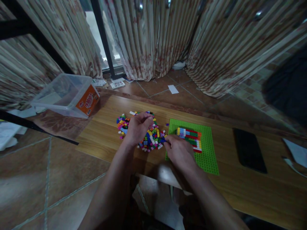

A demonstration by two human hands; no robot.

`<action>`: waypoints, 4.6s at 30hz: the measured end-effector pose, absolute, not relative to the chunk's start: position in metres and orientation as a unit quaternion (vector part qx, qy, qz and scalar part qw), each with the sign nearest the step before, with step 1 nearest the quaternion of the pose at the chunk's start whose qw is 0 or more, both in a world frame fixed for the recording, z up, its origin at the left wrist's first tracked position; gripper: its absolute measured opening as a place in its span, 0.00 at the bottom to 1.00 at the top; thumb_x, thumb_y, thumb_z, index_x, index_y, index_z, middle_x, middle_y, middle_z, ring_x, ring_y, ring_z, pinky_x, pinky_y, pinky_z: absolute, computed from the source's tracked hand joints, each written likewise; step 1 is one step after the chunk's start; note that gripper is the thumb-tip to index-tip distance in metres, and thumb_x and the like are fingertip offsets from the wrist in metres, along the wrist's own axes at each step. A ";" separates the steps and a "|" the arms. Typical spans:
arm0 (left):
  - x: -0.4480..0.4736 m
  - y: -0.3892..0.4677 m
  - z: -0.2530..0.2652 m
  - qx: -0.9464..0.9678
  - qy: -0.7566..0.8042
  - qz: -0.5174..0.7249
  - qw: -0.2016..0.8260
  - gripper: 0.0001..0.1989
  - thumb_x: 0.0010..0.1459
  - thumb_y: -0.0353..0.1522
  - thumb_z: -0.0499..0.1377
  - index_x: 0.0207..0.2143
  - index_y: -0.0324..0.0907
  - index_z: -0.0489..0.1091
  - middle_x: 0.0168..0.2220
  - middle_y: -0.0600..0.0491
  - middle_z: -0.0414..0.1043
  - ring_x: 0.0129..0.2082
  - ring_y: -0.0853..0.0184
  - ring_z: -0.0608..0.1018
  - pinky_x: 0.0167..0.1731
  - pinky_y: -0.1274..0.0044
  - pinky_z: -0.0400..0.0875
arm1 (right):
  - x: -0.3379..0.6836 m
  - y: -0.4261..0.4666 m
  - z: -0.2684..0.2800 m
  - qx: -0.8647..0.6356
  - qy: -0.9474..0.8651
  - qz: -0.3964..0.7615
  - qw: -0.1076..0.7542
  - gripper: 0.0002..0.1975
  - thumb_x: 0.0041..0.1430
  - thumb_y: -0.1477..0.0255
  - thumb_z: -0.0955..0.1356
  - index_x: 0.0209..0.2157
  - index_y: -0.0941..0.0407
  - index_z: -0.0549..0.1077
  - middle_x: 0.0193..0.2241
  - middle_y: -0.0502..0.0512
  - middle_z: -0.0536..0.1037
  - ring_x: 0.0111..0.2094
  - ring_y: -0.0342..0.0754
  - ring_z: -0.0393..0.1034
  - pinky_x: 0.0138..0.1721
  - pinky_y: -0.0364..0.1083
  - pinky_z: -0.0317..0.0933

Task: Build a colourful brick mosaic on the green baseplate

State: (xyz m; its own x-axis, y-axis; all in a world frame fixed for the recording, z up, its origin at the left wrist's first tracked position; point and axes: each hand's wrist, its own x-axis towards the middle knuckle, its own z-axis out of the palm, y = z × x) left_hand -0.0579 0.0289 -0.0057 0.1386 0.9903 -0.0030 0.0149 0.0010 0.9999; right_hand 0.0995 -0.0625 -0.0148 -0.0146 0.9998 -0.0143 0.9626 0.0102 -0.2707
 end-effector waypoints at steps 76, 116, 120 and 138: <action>-0.049 0.027 -0.009 0.566 0.482 0.410 0.528 0.11 0.51 0.38 0.62 0.32 0.39 0.74 0.26 0.55 0.74 0.27 0.70 0.74 0.29 0.80 0.68 | 0.234 -0.066 0.003 -0.666 -0.401 0.404 0.481 0.18 0.40 0.60 0.77 0.32 0.56 0.78 0.24 0.50 0.78 0.25 0.44 0.72 0.29 0.45 0.69; -0.043 0.028 -0.020 0.628 0.486 0.378 0.476 0.11 0.55 0.38 0.59 0.34 0.40 0.75 0.28 0.54 0.75 0.29 0.68 0.75 0.29 0.79 0.68 | 0.232 -0.054 -0.027 -0.726 -0.341 0.395 0.448 0.13 0.34 0.63 0.74 0.23 0.56 0.76 0.21 0.50 0.76 0.23 0.43 0.68 0.25 0.44 0.63; -0.044 0.028 -0.018 0.615 0.482 0.389 0.488 0.10 0.54 0.37 0.60 0.32 0.40 0.74 0.27 0.55 0.74 0.28 0.69 0.75 0.28 0.80 0.68 | 0.233 -0.053 -0.030 -0.728 -0.342 0.396 0.443 0.13 0.33 0.63 0.75 0.21 0.56 0.76 0.20 0.50 0.76 0.22 0.43 0.67 0.24 0.44 0.63; -0.056 0.029 -0.012 0.588 0.484 0.428 0.487 0.10 0.53 0.37 0.60 0.33 0.39 0.75 0.25 0.56 0.72 0.25 0.70 0.73 0.27 0.80 0.66 | 0.131 -0.054 -0.010 -0.620 -0.689 0.174 0.333 0.09 0.63 0.73 0.65 0.37 0.53 0.78 0.35 0.54 0.78 0.37 0.49 0.72 0.40 0.48 0.65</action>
